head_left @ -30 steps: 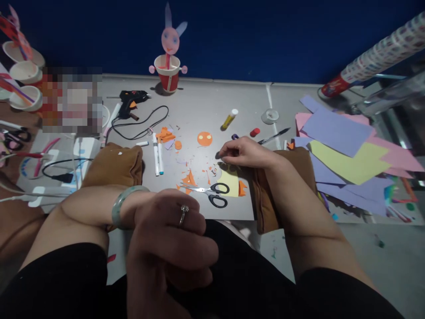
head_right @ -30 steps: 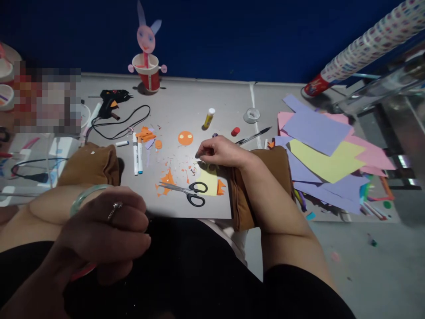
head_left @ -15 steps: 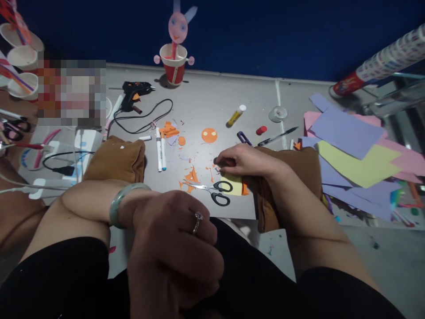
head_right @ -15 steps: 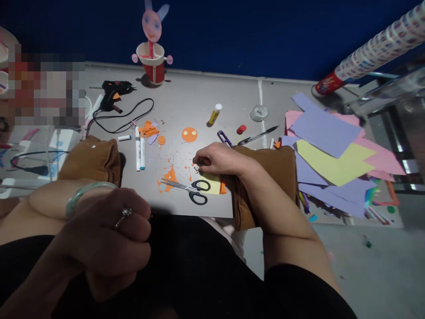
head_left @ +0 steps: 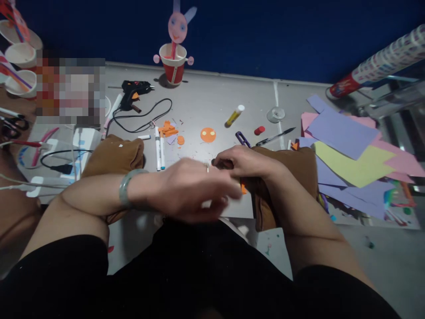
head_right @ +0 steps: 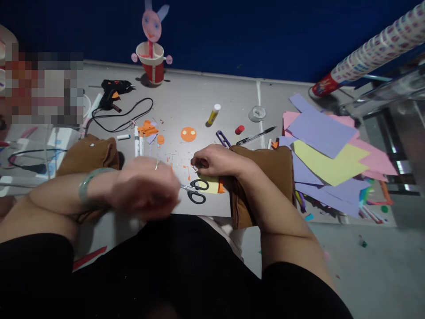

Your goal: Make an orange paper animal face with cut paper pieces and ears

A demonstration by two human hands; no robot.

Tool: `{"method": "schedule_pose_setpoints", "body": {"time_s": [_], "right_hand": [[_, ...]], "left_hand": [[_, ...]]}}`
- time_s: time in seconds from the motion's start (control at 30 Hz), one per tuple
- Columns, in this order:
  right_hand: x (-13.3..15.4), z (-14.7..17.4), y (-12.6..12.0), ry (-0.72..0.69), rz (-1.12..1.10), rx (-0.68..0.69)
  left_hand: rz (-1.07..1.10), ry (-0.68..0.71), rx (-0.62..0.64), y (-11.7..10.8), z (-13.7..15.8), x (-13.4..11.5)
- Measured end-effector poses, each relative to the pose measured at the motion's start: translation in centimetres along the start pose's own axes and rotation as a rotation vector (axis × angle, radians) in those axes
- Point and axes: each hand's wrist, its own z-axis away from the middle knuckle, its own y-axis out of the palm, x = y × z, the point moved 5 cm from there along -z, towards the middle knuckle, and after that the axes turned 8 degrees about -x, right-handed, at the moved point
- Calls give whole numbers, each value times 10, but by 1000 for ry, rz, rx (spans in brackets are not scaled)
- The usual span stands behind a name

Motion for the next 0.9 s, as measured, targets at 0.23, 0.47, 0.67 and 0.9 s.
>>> {"method": "schedule_pose_setpoints", "body": {"time_s": [0.23,0.47,0.67,0.9], "right_hand": [[2,-1,7,-58,-9,-18],[-1,-3,3,-44,-130,-42],[-1,-3,1,-41,-193,-68],[1,-2,2,-50,-173,-61]], "left_hand": [[-356,-271,68,-7,-29,72],[-470,-260,590,12,-14,83],[-392,-184,761,34,-5,88],[-365,-218,775,39,-4,93]]}}
